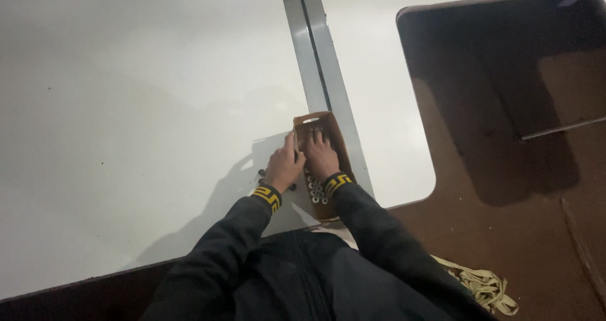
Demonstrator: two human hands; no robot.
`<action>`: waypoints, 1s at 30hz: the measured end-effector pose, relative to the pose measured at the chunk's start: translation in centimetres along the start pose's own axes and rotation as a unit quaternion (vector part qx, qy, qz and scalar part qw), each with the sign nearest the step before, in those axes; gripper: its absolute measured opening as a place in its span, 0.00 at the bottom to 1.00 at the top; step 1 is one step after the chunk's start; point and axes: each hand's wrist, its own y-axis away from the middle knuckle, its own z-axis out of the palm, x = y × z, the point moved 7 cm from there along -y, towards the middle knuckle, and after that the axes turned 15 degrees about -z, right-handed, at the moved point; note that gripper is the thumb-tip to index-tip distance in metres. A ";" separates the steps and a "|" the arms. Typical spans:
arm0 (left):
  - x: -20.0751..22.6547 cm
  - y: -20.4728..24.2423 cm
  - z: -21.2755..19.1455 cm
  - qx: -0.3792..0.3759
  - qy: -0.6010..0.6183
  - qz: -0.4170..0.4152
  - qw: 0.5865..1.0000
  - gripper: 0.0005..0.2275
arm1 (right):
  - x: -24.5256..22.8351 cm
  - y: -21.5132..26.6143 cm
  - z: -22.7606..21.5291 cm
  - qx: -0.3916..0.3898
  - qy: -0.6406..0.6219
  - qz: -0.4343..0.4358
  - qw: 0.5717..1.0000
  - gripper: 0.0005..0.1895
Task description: Picking up small metal rings and inserting them into a cardboard template with pre-punched holes.
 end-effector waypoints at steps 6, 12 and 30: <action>1.6 2.1 -2.4 -0.033 0.030 -0.023 0.999 0.27 | -2.4 4.7 -0.5 -0.048 0.017 -0.036 0.998 0.31; 1.3 1.9 -1.9 -0.044 0.019 -0.030 0.998 0.27 | -3.7 9.1 1.4 -0.110 -0.010 -0.092 0.990 0.37; 1.0 2.0 -2.3 -0.063 0.014 -0.035 0.997 0.28 | -3.8 9.6 0.2 -0.112 -0.058 -0.011 0.992 0.35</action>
